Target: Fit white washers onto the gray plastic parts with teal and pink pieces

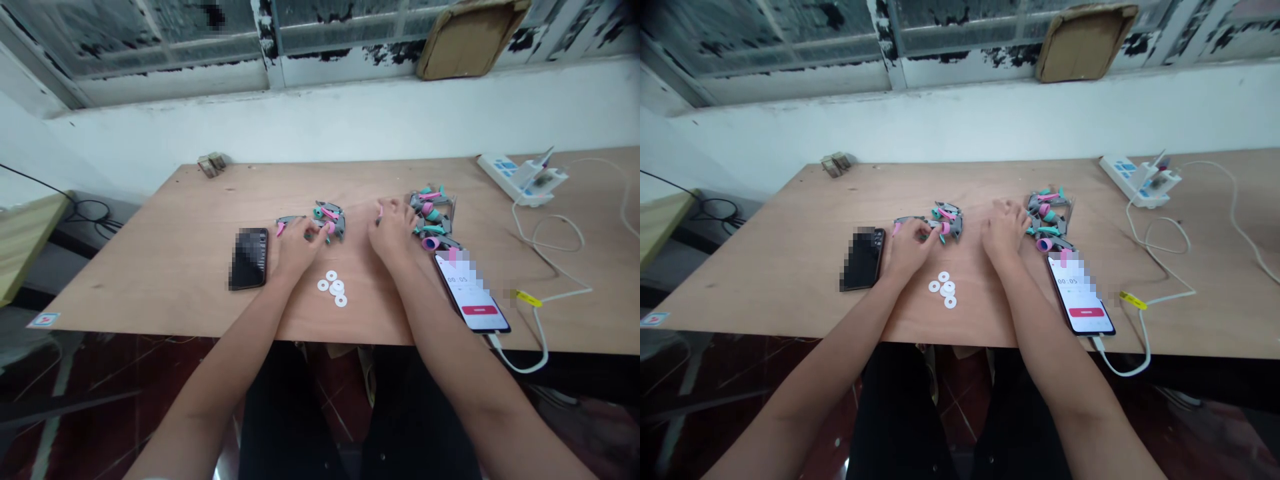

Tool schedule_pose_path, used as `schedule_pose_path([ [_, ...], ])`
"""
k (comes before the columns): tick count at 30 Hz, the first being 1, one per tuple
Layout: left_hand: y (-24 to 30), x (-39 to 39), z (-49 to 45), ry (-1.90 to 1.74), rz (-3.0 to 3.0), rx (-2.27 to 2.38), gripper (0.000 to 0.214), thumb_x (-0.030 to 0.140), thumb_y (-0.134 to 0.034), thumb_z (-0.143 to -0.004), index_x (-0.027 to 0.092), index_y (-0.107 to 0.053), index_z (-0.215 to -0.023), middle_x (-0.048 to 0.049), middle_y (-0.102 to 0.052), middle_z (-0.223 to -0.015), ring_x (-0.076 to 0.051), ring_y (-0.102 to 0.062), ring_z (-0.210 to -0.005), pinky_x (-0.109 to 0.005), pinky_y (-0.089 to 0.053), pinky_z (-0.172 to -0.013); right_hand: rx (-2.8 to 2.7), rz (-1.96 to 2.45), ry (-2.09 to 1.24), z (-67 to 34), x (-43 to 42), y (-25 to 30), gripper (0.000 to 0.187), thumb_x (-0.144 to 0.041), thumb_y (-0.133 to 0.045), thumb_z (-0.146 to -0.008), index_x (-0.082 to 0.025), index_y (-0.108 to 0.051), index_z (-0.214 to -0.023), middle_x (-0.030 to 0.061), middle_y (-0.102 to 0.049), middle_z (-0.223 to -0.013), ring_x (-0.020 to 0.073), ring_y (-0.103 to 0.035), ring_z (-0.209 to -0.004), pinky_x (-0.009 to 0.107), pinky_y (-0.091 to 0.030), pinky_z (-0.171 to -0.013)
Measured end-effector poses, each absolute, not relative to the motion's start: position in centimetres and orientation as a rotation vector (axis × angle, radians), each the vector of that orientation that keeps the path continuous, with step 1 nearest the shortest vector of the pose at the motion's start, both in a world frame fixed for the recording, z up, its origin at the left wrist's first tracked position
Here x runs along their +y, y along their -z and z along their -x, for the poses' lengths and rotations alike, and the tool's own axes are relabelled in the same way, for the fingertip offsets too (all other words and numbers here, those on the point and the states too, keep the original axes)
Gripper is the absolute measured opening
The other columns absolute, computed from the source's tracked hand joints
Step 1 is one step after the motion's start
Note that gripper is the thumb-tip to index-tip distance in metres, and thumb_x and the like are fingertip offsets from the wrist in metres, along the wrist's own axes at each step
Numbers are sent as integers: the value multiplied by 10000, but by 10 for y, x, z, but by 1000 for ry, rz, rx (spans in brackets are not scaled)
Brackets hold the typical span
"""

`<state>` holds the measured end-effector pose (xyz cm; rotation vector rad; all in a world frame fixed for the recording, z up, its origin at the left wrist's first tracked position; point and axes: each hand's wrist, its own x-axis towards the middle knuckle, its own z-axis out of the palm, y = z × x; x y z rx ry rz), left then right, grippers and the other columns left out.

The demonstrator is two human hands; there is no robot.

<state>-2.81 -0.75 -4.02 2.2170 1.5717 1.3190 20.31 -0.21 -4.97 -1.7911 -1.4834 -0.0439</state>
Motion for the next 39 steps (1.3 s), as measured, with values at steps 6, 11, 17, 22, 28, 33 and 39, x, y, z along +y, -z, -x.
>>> schedule_pose_path([
  [6,45,-8,23,-1096,-2273,1344,310,470,-669,-1012,225,-824,-903,-72,-840,-950,-231,-754,-875,-386,-606,-876,-1532,1946,21,-214,-2,59,506,-204,-624,-952,-170,-687,-1453,262,-505,-1647,488,-381,-1536,796,-210,-1224],
  [11,44,-8,23,-1075,-2320,1202,301,317,-716,-970,215,-810,-1238,-130,-794,-1346,-304,-710,-1335,-482,-563,-1160,-1674,1767,-2,-207,0,60,329,-224,-566,-993,-214,-808,-1216,178,-677,-1509,467,-405,-1523,848,-122,-1231],
  [17,38,-18,18,-1081,-2390,1045,219,334,-648,-1015,229,-794,-892,-72,-810,-948,-230,-759,-943,-407,-633,-932,-1705,1690,-38,-204,2,61,290,-221,-543,-1007,-210,-830,-1042,155,-764,-1397,469,-456,-1499,876,-57,-1226],
  [22,41,-19,12,-706,-2581,841,317,370,-674,-1004,239,-818,-1253,-116,-773,-1404,-307,-675,-1403,-528,-490,-1249,-1696,1689,-35,-204,5,64,257,-196,-580,-993,-219,-806,-1114,155,-772,-1365,418,-482,-1522,847,-123,-1250],
  [28,41,-18,4,-411,-2620,1121,795,632,-637,-1014,193,-500,-1663,-189,-317,-1802,-360,-220,-1727,-675,-74,-1394,-1488,1635,-57,-204,7,49,335,-309,-588,-1038,-192,-705,-1329,196,-713,-1409,390,-527,-1483,760,-284,-1250],
  [33,42,-3,-15,-500,-2546,1278,767,613,-628,-1025,131,-548,-1617,-239,-359,-1772,-420,-310,-1691,-739,-115,-1360,-1353,1303,-62,-202,8,44,495,-488,-499,-1094,-207,-566,-1495,208,-618,-1503,332,-554,-1489,618,-375,-1283],
  [39,39,1,3,-843,-2229,1248,615,558,-358,-1134,155,-817,-1059,-135,-833,-1026,-322,-798,-977,-510,-620,-999,-832,1136,-532,-195,31,58,571,-532,-220,-1137,-239,-349,-1609,185,-693,-1335,277,-767,-1204,470,-637,-981],
])
